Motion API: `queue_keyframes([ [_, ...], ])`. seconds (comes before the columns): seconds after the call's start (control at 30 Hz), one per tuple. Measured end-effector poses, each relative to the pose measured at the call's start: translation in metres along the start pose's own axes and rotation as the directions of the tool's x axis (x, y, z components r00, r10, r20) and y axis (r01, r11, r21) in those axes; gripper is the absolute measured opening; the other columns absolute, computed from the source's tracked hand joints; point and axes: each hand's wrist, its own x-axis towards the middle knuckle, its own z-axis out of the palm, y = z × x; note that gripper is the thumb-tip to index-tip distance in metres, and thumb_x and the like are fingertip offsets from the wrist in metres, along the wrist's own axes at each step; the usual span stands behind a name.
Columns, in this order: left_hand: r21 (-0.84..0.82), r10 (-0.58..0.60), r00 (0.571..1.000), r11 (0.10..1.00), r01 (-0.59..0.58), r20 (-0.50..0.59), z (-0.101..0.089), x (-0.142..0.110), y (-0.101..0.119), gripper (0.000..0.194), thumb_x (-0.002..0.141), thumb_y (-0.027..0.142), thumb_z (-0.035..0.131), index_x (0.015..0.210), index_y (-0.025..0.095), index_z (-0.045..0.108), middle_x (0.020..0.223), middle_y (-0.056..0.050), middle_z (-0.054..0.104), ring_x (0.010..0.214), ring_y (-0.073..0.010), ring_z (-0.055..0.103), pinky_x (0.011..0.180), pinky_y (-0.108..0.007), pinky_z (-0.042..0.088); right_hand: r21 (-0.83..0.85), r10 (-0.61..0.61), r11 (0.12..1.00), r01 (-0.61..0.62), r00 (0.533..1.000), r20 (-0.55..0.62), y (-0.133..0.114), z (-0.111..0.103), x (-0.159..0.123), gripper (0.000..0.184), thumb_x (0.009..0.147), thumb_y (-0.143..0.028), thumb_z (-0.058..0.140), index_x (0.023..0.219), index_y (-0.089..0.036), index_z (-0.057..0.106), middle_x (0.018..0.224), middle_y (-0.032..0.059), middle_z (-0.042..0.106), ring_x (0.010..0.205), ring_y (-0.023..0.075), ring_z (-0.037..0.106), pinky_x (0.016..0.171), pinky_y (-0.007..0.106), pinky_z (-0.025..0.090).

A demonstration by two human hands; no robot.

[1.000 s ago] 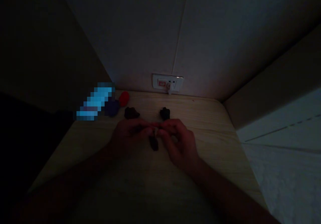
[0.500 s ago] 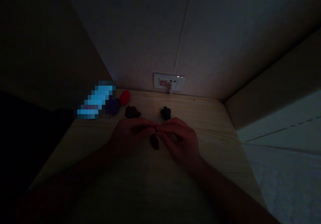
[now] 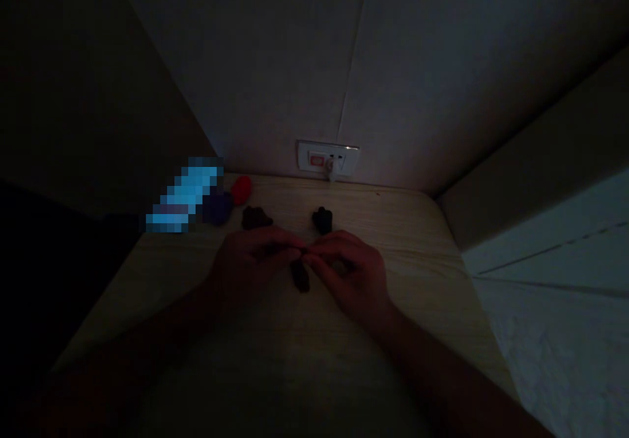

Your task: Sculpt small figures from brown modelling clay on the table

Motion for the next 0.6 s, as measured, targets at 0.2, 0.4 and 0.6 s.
queue_keyframes([
  [0.2,-0.007,0.009,1.000,1.000,-0.009,0.019,-0.0010,0.0004,0.0015,0.012,0.083,0.016,0.075,0.090,0.023,0.083,0.088,-0.002,0.084,0.082,-0.0179,0.077,0.077,-0.028,0.062,0.016,0.017,1.000,-0.017,1.000,-0.003,0.0013,0.0005,0.0000,0.006,0.086,-0.018,0.079,0.084,-0.023,0.075,0.084,0.0029,0.074,0.075,0.0167,0.069,0.063,0.029,0.056],
  [0.4,-0.067,-0.048,0.998,0.996,0.051,0.036,-0.0004,0.0007,0.0003,0.013,0.077,0.020,0.083,0.090,0.024,0.082,0.089,-0.002,0.084,0.081,-0.0189,0.078,0.075,-0.029,0.063,0.008,-0.004,1.000,0.004,1.000,-0.008,0.0014,-0.0007,-0.0001,0.005,0.088,-0.019,0.077,0.088,-0.023,0.076,0.083,0.0024,0.074,0.076,0.0165,0.069,0.065,0.030,0.056],
  [0.6,-0.026,-0.035,0.999,0.999,0.036,0.011,0.0000,0.0004,-0.0006,0.010,0.081,0.017,0.078,0.088,0.023,0.081,0.087,-0.002,0.083,0.080,-0.0187,0.078,0.075,-0.029,0.063,0.019,0.006,1.000,-0.006,1.000,0.014,0.0002,-0.0009,-0.0012,0.008,0.089,-0.017,0.076,0.093,-0.024,0.077,0.085,0.0029,0.073,0.078,0.0164,0.069,0.064,0.029,0.055],
])
